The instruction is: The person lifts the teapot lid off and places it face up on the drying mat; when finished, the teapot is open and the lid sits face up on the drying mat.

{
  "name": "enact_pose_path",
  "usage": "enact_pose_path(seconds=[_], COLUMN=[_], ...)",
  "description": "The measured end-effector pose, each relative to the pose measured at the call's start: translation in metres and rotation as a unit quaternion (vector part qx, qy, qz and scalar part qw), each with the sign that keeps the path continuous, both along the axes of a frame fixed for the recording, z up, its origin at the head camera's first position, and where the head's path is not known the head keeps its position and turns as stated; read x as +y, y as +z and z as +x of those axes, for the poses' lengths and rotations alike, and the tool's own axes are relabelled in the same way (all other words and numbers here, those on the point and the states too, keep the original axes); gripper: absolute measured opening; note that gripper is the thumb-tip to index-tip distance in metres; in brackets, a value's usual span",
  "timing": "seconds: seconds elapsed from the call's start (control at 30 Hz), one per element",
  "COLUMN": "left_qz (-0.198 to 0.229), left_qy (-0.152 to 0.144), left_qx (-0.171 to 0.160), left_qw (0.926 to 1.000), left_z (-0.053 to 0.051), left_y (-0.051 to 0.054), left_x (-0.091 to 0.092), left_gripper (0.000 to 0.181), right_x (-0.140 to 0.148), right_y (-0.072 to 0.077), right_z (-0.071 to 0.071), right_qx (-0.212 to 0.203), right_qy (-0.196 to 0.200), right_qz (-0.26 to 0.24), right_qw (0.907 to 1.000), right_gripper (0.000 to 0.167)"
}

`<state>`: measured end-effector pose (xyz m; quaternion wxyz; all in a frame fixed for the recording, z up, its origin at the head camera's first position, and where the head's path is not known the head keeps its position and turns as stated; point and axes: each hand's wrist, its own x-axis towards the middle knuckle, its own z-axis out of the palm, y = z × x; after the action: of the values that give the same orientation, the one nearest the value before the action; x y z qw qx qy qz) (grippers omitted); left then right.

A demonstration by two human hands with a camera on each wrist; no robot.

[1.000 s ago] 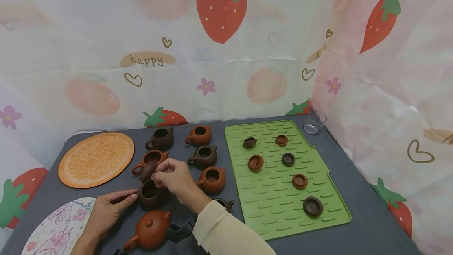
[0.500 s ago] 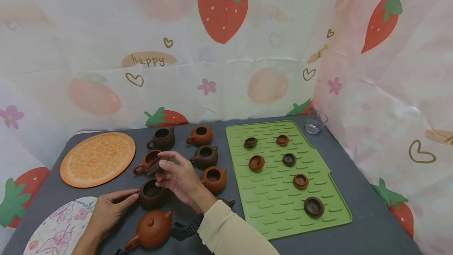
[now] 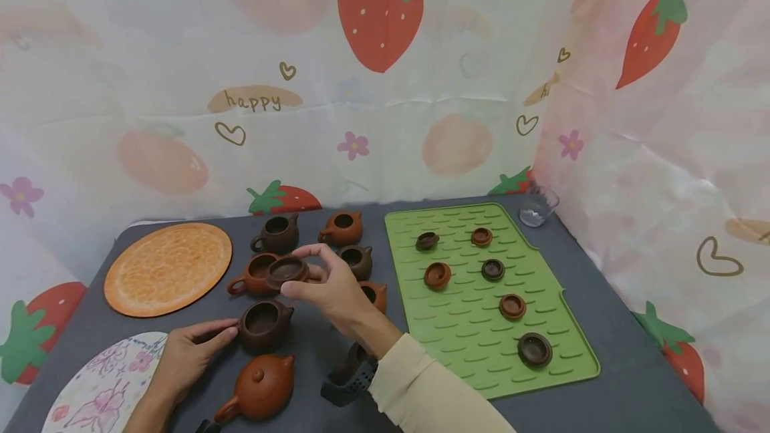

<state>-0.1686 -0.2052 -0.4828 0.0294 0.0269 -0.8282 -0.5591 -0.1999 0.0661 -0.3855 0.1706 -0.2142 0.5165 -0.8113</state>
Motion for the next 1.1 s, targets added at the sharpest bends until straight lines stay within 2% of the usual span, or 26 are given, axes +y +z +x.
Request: enact_pose_path(seconds=[0.1, 0.23, 0.5, 0.67, 0.77, 0.93, 1.1], left_qz=[-0.003, -0.005, -0.002, 0.000, 0.003, 0.005, 0.015], left_qy=[0.001, 0.002, 0.001, 0.003, 0.002, 0.001, -0.002], left_qx=[-0.004, -0.003, -0.001, 0.003, 0.007, 0.008, 0.008], left_qw=[1.0000, 1.0000, 1.0000, 1.0000, 1.0000, 1.0000, 0.9998], left_z=[0.000, 0.000, 0.000, 0.000, 0.000, 0.000, -0.001], left_y=[0.001, 0.001, 0.000, 0.001, 0.000, -0.001, -0.002], left_x=[0.000, 0.000, 0.000, 0.000, 0.000, 0.000, 0.000], left_gripper=[0.031, 0.031, 0.029, 0.028, 0.028, 0.029, 0.028], right_x=[0.014, 0.031, 0.061, 0.078, 0.087, 0.105, 0.123], right_y=[0.008, 0.015, 0.024, 0.029, 0.029, 0.024, 0.018], right_z=[0.001, 0.005, 0.014, 0.018, 0.021, 0.024, 0.029], right_qx=[0.047, 0.095, 0.129, 0.142, 0.166, 0.213, 0.218], right_qy=[-0.018, -0.053, -0.098, -0.127, -0.145, -0.166, -0.194], right_qz=[0.054, 0.124, 0.201, 0.223, 0.226, 0.226, 0.237], right_qw=[0.9972, 0.9863, 0.9660, 0.9561, 0.9488, 0.9361, 0.9265], right_gripper=[0.054, 0.054, 0.051, 0.053, 0.053, 0.052, 0.052])
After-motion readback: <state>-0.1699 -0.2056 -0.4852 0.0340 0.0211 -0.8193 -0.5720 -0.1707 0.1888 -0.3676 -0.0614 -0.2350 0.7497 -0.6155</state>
